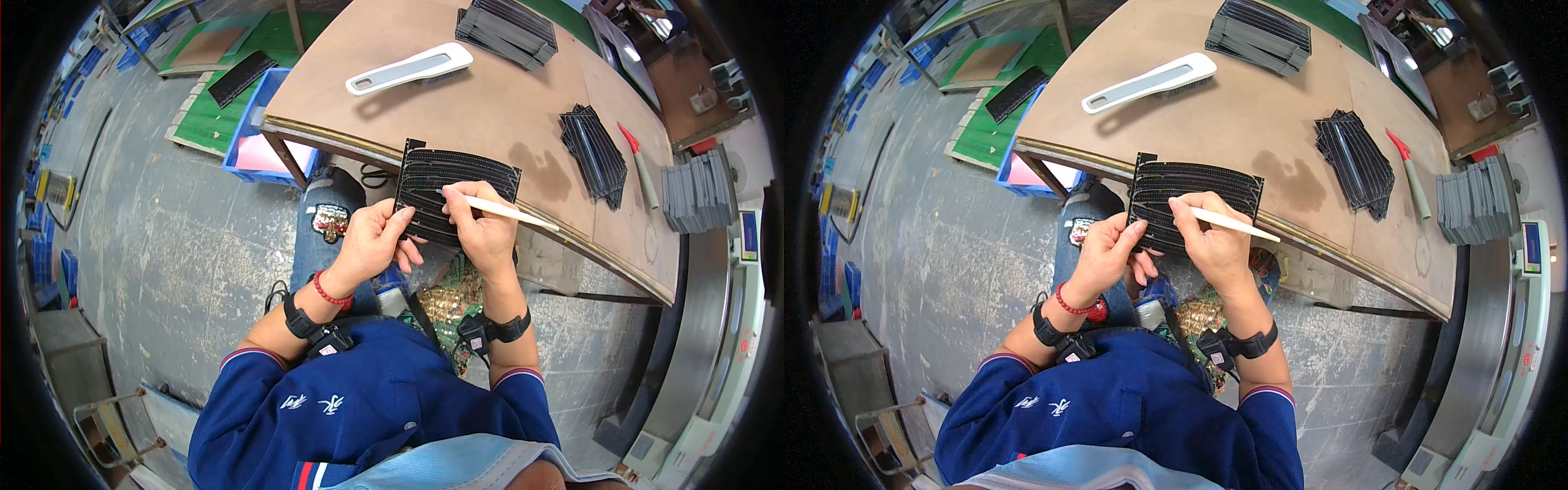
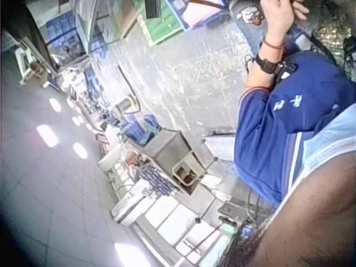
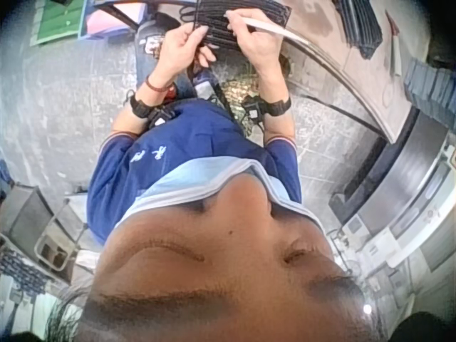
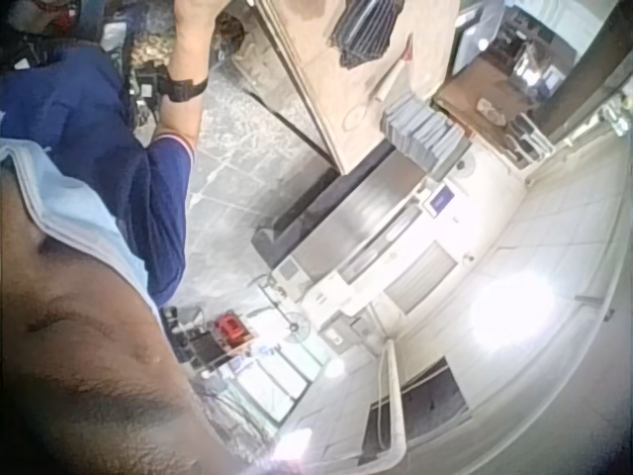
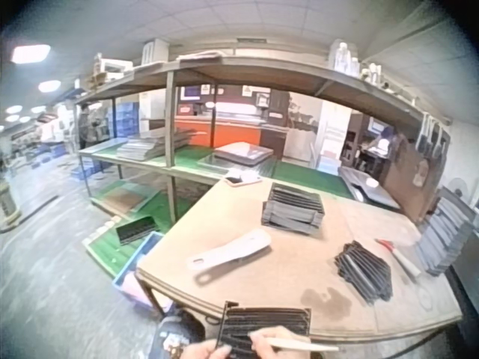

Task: The person brushes off debris from black metal plates and marks them with a white pen.

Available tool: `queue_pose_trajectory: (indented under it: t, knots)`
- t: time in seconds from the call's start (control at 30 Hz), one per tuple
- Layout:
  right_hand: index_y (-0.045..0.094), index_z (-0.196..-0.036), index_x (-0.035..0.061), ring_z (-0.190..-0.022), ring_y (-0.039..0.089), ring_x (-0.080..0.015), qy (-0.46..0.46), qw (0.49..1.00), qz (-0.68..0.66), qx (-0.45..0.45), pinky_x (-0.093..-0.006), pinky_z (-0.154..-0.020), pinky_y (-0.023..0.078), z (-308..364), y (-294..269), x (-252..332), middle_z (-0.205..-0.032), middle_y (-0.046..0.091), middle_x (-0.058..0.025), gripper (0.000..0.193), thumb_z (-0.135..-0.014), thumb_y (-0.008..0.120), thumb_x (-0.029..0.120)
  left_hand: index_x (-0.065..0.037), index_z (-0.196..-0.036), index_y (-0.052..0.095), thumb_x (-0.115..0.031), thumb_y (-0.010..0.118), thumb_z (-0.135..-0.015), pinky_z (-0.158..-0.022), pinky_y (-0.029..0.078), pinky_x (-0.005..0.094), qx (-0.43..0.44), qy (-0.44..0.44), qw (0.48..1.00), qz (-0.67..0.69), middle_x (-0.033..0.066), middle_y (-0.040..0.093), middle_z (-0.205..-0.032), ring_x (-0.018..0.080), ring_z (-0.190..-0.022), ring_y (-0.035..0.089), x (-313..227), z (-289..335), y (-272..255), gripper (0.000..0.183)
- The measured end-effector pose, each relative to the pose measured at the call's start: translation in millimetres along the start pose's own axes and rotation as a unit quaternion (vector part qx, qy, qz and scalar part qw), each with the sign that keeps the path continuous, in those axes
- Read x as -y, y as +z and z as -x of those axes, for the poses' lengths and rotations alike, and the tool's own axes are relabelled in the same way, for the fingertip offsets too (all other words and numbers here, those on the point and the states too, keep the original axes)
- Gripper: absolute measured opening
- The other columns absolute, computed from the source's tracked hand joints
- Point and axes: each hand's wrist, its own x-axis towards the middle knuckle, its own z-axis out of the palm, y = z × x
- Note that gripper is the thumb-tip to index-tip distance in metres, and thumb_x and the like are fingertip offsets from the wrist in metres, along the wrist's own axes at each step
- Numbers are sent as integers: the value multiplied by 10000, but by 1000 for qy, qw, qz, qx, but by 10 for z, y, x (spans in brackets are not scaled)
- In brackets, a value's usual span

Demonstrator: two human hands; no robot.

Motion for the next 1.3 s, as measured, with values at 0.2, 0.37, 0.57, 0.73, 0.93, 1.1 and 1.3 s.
queue_pose_trajectory:
  t: [0.2, 0.37, 0.57, 0.73, 0.93, 1.1, 1.3]
  knots:
    - [690, -873, -7, -596, 594, -66, -42, 999, 15, 10, -205, -534, 464, -14, 79, 2, -682, 665, -38, 84, -884, 674, 75, 39, -970, 542, -212, 461, -1024, -403, 515, 238, -4, -11, 1000, -22, 156, 689, -775, 169, -521, 661, -1, 2, 16, 269]
    - [694, -869, -12, -610, 603, -70, -28, 999, 5, 26, -213, -544, 465, -2, 128, 12, -692, 668, -45, 73, -875, 675, 59, 39, -956, 538, -217, 463, -1024, -408, 514, 237, -2, -21, 999, -39, 161, 689, -751, 158, -506, 650, -22, 7, 29, 276]
    - [679, -896, -22, -601, 594, -73, 8, 998, -61, 27, -206, -546, 476, 14, 95, -19, -723, 666, -47, 74, -887, 662, 50, 38, -940, 541, -222, 465, -1024, -413, 519, 243, -11, -18, 1000, -14, 161, 686, -742, 158, -510, 652, -20, 4, 47, 284]
    - [646, -910, -19, -593, 565, -62, 58, 979, -187, -54, -193, -538, 456, 27, -119, -41, -718, 651, -44, 62, -911, 637, 42, 50, -978, 547, -231, 475, -1021, -423, 535, 248, -3, -14, 1000, -2, 168, 687, -785, 169, -532, 664, 38, -5, 10, 292]
    - [649, -898, -19, -587, 561, -59, 68, 986, -137, -70, -185, -529, 443, 133, -275, -94, -709, 648, -42, 86, -907, 657, 67, 53, -982, 542, -234, 474, -1021, -429, 545, 253, -4, -17, 1000, 3, 177, 684, -797, 182, -545, 672, 43, -23, 18, 298]
    - [646, -884, -17, -572, 557, -58, 80, 981, -132, -116, -181, -517, 435, 192, -433, -188, -692, 645, -44, 94, -911, 653, 72, 57, -1000, 545, -232, 472, -1021, -434, 545, 255, 2, -11, 1000, 9, 183, 683, -816, 192, -555, 676, 71, -22, -15, 298]
    - [640, -871, -18, -561, 552, -53, 82, 981, -108, -140, -178, -507, 431, 243, -536, -239, -679, 641, -47, 107, -916, 652, 78, 60, -993, 553, -237, 474, -1020, -443, 550, 260, 7, -10, 1000, 12, 182, 684, -830, 195, -567, 680, 105, -29, -32, 309]
